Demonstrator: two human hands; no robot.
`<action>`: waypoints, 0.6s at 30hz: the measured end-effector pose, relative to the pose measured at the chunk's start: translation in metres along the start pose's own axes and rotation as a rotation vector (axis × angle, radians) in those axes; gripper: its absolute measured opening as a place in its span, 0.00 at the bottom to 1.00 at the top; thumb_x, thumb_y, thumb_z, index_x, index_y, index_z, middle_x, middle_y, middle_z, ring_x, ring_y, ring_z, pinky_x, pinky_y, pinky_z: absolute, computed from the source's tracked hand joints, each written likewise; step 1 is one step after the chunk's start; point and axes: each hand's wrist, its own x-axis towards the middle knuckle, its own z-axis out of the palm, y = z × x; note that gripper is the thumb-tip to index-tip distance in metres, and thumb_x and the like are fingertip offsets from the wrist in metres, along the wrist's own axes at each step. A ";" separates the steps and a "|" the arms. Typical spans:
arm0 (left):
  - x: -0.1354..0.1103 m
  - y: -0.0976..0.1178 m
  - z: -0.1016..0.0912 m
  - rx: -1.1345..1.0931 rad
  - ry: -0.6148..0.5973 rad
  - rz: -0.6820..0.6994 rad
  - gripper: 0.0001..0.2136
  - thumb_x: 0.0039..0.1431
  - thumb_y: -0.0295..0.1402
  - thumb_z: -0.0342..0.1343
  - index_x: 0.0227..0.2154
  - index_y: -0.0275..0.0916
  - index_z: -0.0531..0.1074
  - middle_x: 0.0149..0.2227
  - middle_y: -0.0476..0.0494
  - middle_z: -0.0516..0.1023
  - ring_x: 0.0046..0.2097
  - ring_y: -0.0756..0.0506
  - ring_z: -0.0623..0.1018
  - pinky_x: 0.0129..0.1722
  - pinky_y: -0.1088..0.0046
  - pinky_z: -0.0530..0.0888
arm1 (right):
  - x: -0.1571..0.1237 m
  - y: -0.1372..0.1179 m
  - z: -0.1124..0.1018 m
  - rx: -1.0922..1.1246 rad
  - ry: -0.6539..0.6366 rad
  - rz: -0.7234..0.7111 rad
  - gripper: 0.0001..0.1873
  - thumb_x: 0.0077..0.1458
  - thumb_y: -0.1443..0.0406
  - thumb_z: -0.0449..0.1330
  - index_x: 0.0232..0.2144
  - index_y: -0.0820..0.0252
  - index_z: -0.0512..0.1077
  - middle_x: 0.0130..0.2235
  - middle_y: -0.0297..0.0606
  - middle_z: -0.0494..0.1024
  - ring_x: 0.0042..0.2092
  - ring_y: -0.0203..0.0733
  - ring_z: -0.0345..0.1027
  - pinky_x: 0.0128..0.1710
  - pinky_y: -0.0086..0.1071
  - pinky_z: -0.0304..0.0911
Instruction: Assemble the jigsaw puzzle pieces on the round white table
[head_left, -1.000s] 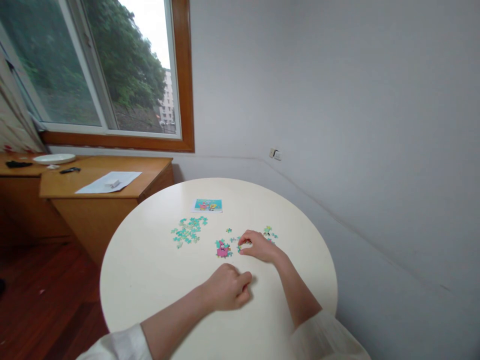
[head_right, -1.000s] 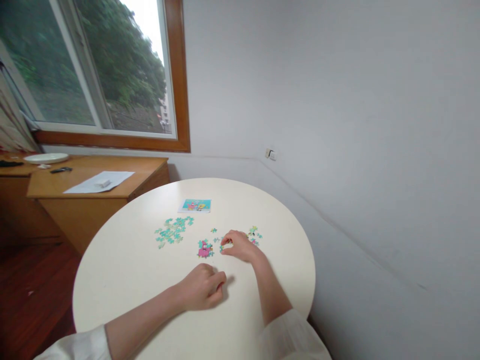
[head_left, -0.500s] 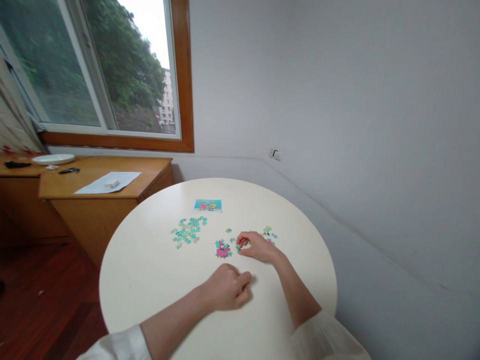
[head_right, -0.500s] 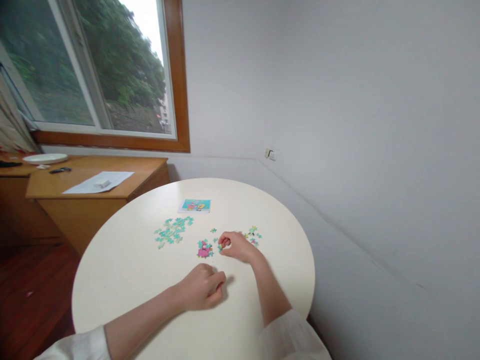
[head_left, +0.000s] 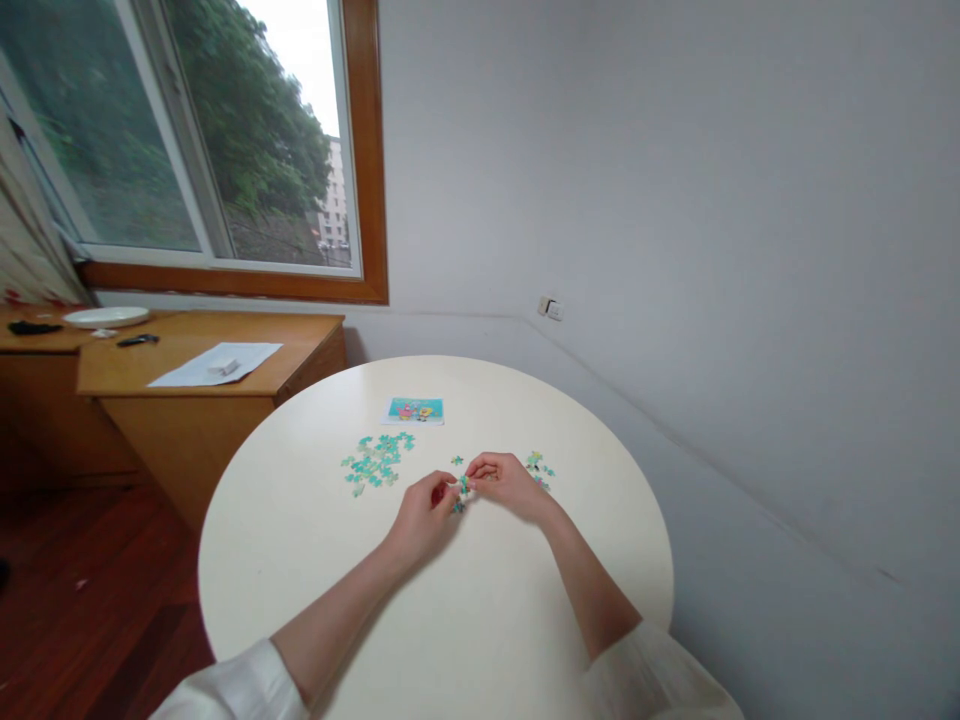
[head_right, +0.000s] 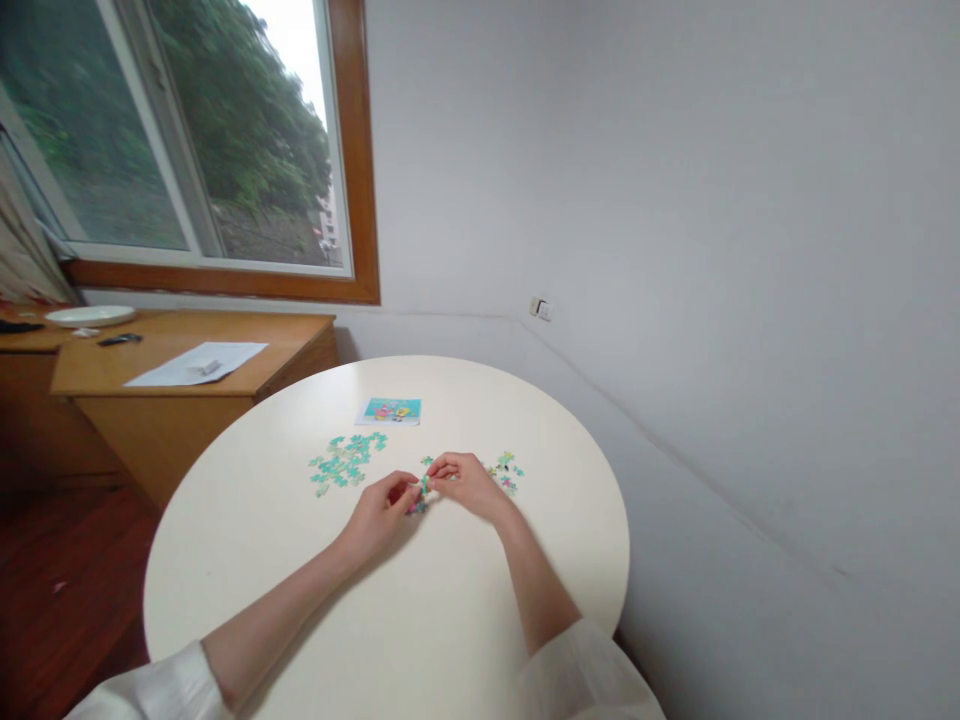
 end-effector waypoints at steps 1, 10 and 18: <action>0.001 -0.001 0.000 -0.020 -0.013 -0.008 0.13 0.53 0.39 0.47 0.30 0.34 0.71 0.23 0.47 0.72 0.25 0.51 0.67 0.25 0.77 0.61 | 0.000 -0.002 0.002 -0.002 0.001 0.004 0.14 0.39 0.59 0.64 0.27 0.63 0.70 0.26 0.34 0.73 0.30 0.34 0.65 0.32 0.30 0.60; 0.002 -0.006 0.002 -0.063 0.007 -0.027 0.14 0.51 0.40 0.50 0.21 0.34 0.68 0.19 0.50 0.68 0.23 0.52 0.64 0.23 0.77 0.60 | 0.000 -0.006 0.011 0.005 -0.010 0.019 0.11 0.40 0.61 0.63 0.26 0.63 0.69 0.26 0.34 0.73 0.30 0.35 0.66 0.33 0.31 0.59; 0.017 -0.018 -0.011 -0.120 0.165 -0.040 0.10 0.50 0.35 0.51 0.18 0.36 0.67 0.17 0.50 0.67 0.22 0.51 0.64 0.23 0.75 0.60 | 0.007 0.021 0.007 -0.613 0.239 -0.054 0.08 0.49 0.67 0.55 0.32 0.59 0.73 0.36 0.38 0.74 0.39 0.39 0.65 0.42 0.35 0.56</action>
